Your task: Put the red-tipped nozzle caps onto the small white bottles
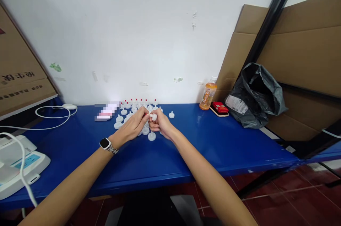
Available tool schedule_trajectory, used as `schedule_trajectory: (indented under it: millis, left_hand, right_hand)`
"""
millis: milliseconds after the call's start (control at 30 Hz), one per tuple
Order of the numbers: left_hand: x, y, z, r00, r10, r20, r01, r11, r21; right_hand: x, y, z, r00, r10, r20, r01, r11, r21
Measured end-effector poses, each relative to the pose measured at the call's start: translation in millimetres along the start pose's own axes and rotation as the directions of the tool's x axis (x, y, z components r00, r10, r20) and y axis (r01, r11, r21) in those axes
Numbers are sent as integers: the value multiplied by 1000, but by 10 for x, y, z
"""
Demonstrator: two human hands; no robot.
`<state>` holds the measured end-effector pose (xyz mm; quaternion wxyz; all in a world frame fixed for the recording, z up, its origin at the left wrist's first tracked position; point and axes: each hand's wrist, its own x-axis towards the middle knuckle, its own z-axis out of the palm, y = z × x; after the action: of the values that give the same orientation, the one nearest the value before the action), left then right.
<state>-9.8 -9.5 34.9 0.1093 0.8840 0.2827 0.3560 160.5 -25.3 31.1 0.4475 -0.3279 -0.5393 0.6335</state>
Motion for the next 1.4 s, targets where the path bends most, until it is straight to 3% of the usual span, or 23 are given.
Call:
schedule_trajectory:
  millis: [67,133,200,233,333,400,467,533,600,667,833,967,1067,1133,1300,1400]
  left_hand:
    - [12,-8,-11,994,105,-3,-104,988,110]
    - [16,-13,-16,981,195,16,-195,963,187]
    - [11,-6,3,974,226,10,-224,958,179]
    - [9,0,25,978,208,-19,-203,969,143]
    - [27,15,124,990,17,-141,-27,997,-73]
    - [57,-7,173,975,-148,-167,104,964,-246]
    - [84,-78,166,944,-280,-175,196,903,-383]
    - [89,-196,96,898,-383,-216,256,855,-450]
    - [69,-339,-5,881,-380,-282,266,890,-370]
    - [42,-480,-90,912,-305,-274,271,950,-153]
    - [110,-750,-126,989,-103,-111,127,961,244]
    - [242,-860,-114,990,-143,6,128,903,410]
    - [225,-823,-151,984,-166,-66,178,884,433]
    - [149,-722,-176,988,-117,-104,148,919,367]
    - [-92,-344,-103,997,-37,-63,38,999,25]
    - [-175,-166,-21,999,5,51,1,994,-113]
  right_hand:
    - [-40,-52,-48,973,155,170,-173,980,95]
    - [-83,-93,-81,917,277,288,-314,945,92]
    - [-114,-122,-83,894,319,314,-353,934,57]
    - [-122,-131,-72,905,304,297,-331,943,44]
    - [-112,-133,-28,982,125,141,-126,992,-8]
    - [-88,-110,-32,998,-61,4,61,986,-154]
    - [-65,-74,-82,963,-254,-89,200,897,-393]
    - [-49,-37,-158,911,-389,-138,245,779,-578]
    - [-40,-11,-225,883,-433,-179,230,734,-638]
    - [-38,2,-259,884,-422,-201,209,741,-638]
    - [-40,10,-251,926,-367,-86,219,708,-671]
    - [-30,12,-284,888,-441,-126,191,605,-773]
    - [-26,6,-318,851,-482,-208,87,520,-850]
    - [-32,-4,-315,856,-473,-209,74,513,-855]
    - [-65,10,-243,932,-347,-101,115,551,-826]
    - [-75,55,-232,967,-247,-62,82,535,-841]
